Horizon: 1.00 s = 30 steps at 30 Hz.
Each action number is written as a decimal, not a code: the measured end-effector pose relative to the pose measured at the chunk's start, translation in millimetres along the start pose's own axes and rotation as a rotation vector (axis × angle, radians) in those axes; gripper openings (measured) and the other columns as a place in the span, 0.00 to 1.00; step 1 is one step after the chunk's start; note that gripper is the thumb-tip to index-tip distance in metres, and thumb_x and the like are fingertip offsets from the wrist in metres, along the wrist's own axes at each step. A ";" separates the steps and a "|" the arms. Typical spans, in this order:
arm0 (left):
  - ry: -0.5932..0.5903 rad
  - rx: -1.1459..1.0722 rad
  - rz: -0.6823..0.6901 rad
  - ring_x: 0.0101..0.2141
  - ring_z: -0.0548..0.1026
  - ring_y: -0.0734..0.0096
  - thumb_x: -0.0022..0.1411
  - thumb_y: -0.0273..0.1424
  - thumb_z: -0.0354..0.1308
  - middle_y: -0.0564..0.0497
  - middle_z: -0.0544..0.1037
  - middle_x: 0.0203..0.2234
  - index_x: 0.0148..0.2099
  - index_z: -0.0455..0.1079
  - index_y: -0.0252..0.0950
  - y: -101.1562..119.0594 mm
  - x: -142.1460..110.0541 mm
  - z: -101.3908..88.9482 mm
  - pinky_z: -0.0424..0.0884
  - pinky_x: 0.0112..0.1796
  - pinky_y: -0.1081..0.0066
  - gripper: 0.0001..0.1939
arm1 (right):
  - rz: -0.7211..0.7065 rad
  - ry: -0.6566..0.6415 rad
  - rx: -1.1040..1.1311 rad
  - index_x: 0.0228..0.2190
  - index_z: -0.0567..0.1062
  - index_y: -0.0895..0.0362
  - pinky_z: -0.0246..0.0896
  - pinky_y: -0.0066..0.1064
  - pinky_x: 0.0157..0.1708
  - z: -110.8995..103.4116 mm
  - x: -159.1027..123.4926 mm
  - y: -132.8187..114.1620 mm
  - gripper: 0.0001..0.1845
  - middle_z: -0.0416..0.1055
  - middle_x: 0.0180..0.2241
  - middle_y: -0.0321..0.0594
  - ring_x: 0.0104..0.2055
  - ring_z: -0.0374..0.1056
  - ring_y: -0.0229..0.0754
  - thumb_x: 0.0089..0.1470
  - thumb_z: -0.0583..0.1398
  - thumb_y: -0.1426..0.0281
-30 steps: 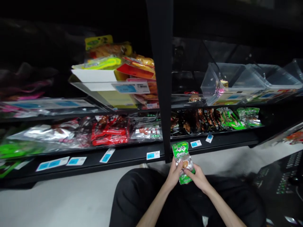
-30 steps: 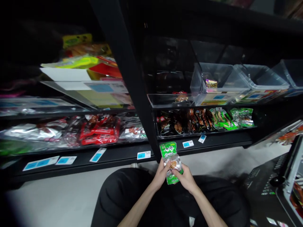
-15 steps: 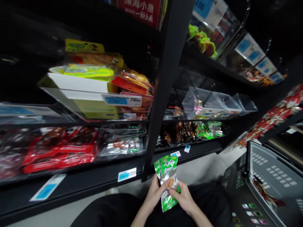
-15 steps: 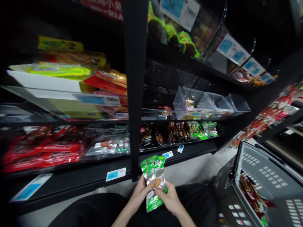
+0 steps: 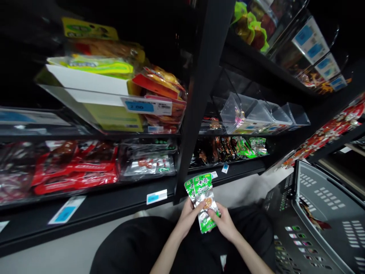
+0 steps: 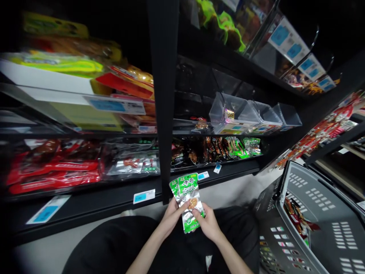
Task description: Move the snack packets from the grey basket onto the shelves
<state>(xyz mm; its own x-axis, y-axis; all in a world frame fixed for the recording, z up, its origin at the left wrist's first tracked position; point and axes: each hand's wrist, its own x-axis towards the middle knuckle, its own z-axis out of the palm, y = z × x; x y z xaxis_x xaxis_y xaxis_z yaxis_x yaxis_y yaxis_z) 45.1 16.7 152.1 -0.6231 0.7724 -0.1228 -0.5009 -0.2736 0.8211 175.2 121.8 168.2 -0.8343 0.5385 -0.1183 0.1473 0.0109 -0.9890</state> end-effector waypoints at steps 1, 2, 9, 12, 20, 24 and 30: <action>0.026 0.025 0.009 0.48 0.79 0.54 0.53 0.36 0.72 0.43 0.83 0.43 0.54 0.72 0.36 -0.3 0.8 0.0 0.72 0.52 0.58 0.27 | 0.011 0.006 0.011 0.41 0.77 0.57 0.70 0.32 0.25 0.3 0.6 2.8 0.23 0.73 0.29 0.39 0.26 0.70 0.41 0.55 0.65 0.50; 0.050 0.049 0.012 0.48 0.80 0.53 0.52 0.36 0.72 0.43 0.83 0.42 0.53 0.73 0.36 -0.8 1.9 0.0 0.73 0.52 0.58 0.27 | 0.014 0.015 0.017 0.40 0.76 0.57 0.69 0.31 0.22 0.5 1.0 5.6 0.24 0.72 0.28 0.38 0.25 0.69 0.40 0.54 0.65 0.50; 0.190 0.157 -0.069 0.44 0.82 0.47 0.45 0.41 0.76 0.39 0.84 0.42 0.49 0.75 0.31 -8.8 10.3 -5.7 0.77 0.45 0.58 0.31 | 0.030 0.137 0.002 0.38 0.78 0.58 0.70 0.33 0.21 -2.9 2.9 14.9 0.27 0.73 0.26 0.39 0.23 0.70 0.41 0.51 0.65 0.46; 0.197 0.186 -0.095 0.44 0.82 0.48 0.44 0.41 0.76 0.39 0.84 0.44 0.49 0.75 0.31 -8.7 11.2 -8.5 0.77 0.46 0.59 0.32 | -0.020 0.159 -0.066 0.36 0.78 0.58 0.69 0.31 0.22 -9.5 5.7 8.1 0.26 0.73 0.27 0.39 0.25 0.69 0.41 0.53 0.65 0.47; 0.256 0.256 -0.137 0.44 0.82 0.46 0.45 0.48 0.73 0.40 0.84 0.42 0.47 0.76 0.32 -2.3 6.1 -6.4 0.76 0.48 0.55 0.32 | -0.155 0.465 0.024 0.39 0.79 0.58 0.70 0.34 0.38 -58.0 26.6 -32.0 0.25 0.79 0.37 0.44 0.38 0.74 0.47 0.49 0.68 0.50; 0.286 0.293 -0.159 0.44 0.82 0.44 0.45 0.48 0.73 0.40 0.85 0.41 0.46 0.76 0.33 -5.7 6.7 -4.7 0.75 0.51 0.50 0.31 | -0.148 0.667 0.196 0.46 0.74 0.58 0.70 0.31 0.31 -106.7 45.6 -42.7 0.29 0.78 0.43 0.46 0.36 0.74 0.44 0.47 0.68 0.53; 0.288 0.327 -0.201 0.44 0.82 0.42 0.43 0.48 0.73 0.41 0.85 0.41 0.46 0.75 0.34 -9.6 6.4 -2.0 0.75 0.50 0.49 0.32 | -0.291 1.044 0.127 0.51 0.71 0.59 0.71 0.33 0.38 -193.9 94.7 -43.8 0.31 0.75 0.49 0.50 0.42 0.74 0.44 0.48 0.61 0.55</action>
<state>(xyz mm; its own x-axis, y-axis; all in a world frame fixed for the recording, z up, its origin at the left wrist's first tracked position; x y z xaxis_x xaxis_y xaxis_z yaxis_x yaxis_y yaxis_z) 44.8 23.1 142.3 -0.6973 0.5890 -0.4086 -0.4423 0.0950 0.8918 192.8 335.7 217.5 0.0432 0.9797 0.1955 -0.0886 0.1987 -0.9760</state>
